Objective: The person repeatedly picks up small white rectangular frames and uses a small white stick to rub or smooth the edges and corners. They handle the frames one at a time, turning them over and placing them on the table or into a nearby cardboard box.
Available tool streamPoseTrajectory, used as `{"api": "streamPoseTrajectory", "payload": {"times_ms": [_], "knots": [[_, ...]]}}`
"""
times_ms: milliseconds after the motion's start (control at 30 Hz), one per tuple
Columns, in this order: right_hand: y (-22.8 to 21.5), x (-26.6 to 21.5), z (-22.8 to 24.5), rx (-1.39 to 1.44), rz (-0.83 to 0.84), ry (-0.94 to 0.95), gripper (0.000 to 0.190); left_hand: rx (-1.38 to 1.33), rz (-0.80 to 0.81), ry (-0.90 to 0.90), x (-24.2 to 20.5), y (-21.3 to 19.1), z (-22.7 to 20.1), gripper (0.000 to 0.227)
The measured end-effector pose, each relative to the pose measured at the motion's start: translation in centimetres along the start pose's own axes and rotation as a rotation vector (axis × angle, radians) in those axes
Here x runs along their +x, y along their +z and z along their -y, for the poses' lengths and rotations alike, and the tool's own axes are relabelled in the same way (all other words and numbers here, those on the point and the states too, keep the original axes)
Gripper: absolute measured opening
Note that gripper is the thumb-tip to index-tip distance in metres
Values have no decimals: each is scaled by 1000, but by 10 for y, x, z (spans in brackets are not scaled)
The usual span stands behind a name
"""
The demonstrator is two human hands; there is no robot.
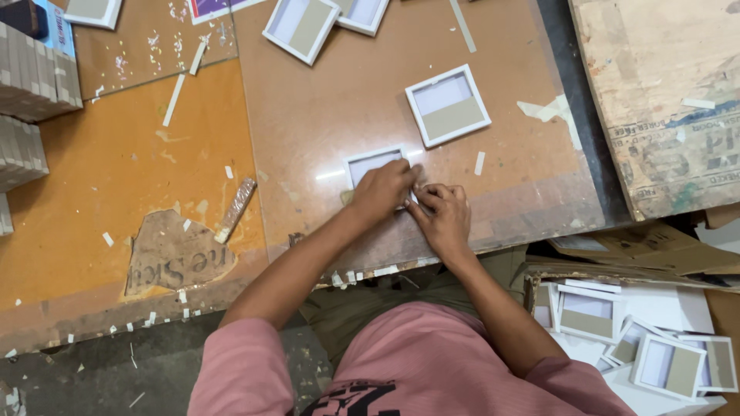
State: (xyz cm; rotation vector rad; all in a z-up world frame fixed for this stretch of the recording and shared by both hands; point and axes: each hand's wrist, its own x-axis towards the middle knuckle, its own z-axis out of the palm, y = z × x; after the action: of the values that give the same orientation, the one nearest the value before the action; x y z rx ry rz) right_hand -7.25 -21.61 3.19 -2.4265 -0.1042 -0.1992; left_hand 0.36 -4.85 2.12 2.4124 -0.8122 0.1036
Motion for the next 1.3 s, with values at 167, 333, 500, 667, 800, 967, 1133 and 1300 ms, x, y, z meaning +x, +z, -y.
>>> {"api": "streamPoseTrajectory", "payload": {"times_ms": [167,333,500,667,800,967,1133,1300], "knots": [[1,-3,-2,7,19,10,31,96,-26,-121,17,-9,16,17],[-1,-2,-1,-5,10,2,31,59,47,-147,7,-10,0,20],[-1,-6,0,30,27,56,30,-89,79,-317,-65,-33,-19,24],[1,-4,-4,60,9,-18,34,-250,-273,-763,-118,-70,-10,32],[-2,10,-5,171,-26,-75,27,-392,-434,-1114,-157,-66,-6,40],[15,46,5,67,84,36,31,-556,-422,-932,-154,-36,-7,63],[33,63,10,37,115,-55,25,-551,-236,-980,-112,-23,-18,56],[18,65,3,374,13,111,29,-686,-619,-652,-96,-51,-45,54]]}}
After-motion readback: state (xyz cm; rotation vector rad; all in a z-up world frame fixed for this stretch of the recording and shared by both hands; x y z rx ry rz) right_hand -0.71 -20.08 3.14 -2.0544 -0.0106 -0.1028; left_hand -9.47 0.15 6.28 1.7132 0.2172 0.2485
